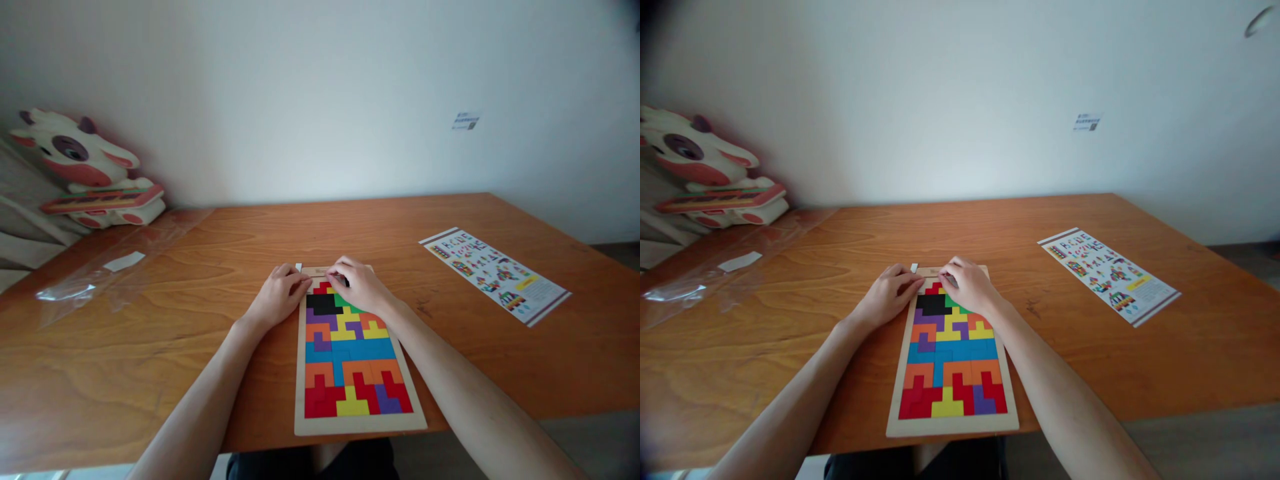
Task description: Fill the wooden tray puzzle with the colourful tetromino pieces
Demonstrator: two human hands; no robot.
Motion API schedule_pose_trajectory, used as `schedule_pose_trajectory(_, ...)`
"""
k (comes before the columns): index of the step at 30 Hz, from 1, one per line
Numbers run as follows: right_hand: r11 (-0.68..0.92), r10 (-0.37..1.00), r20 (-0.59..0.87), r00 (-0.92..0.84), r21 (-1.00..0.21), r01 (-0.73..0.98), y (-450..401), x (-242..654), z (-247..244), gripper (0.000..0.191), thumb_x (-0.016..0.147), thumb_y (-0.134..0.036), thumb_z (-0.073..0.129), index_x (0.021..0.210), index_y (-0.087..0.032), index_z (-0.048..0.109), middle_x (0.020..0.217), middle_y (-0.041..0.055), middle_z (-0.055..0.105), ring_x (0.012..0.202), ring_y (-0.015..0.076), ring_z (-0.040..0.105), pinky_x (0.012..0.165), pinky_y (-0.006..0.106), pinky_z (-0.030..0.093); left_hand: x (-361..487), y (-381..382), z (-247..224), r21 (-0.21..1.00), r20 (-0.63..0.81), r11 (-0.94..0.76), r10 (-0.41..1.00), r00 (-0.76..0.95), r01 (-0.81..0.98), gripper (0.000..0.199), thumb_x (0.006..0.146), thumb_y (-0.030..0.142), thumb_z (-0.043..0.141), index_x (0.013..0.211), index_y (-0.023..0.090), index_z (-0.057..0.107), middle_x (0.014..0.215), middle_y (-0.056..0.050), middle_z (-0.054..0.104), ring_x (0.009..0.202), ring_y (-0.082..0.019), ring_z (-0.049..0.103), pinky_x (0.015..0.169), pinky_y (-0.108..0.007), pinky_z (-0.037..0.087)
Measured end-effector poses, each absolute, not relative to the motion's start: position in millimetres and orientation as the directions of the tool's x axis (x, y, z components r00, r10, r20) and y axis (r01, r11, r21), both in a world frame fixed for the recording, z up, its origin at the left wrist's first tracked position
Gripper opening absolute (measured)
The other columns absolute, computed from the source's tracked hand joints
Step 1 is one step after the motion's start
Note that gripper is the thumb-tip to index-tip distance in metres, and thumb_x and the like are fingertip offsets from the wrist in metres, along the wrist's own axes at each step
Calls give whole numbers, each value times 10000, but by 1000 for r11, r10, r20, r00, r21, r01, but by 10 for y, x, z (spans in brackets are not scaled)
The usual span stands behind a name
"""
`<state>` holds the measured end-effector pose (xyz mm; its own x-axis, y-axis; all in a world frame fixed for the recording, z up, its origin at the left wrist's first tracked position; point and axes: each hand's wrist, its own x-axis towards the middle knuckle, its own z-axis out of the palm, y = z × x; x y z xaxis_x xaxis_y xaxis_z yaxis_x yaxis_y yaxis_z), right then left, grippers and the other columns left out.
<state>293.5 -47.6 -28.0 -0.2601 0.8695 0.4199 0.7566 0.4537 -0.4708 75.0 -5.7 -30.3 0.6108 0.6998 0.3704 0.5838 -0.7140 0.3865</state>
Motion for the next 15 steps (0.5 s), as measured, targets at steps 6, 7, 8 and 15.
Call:
schedule_pose_trajectory(6, 453, 871, 416, -262, -470, 758, -474, 2936, -275, 137, 929, -223, 540, 923, -191, 673, 915, 44, 640, 808, 146, 612, 704, 275, 469, 745, -54, -294, 433, 339, -686, 725, 600, 584, 212, 901, 343, 568, 962, 209, 721, 938, -66, 615, 891, -201, 590, 833, -333, 480)
schedule_pose_trajectory(7, 452, 871, 417, -262, -469, 758, -474, 2936, -273, 137, 930, -226, 540, 924, -193, 673, 916, 44, 641, 808, 147, 612, 704, 276, 469, 749, -54, -297, 441, 331, -673, 737, 589, 594, 210, 894, 352, 578, 955, 210, 721, 929, -65, 614, 886, -203, 590, 829, -336, 481)
schedule_pose_trajectory(8, 452, 871, 416, -261, -469, 759, -474, 2935, -272, 138, 931, -229, 539, 926, -195, 673, 918, 44, 641, 809, 147, 613, 704, 277, 469, 752, -53, -299, 446, 327, -662, 747, 579, 603, 209, 888, 357, 586, 948, 209, 721, 919, -64, 613, 880, -204, 589, 825, -339, 483)
schedule_pose_trajectory(15, 437, 880, 404, -251, -479, 761, -467, 2945, -279, 156, 946, -234, 519, 956, -198, 671, 936, 58, 643, 838, 162, 620, 727, 298, 489, 736, -51, -284, 483, 312, -626, 776, 548, 612, 237, 903, 355, 548, 884, 213, 737, 925, -68, 615, 875, -199, 596, 799, -325, 504)
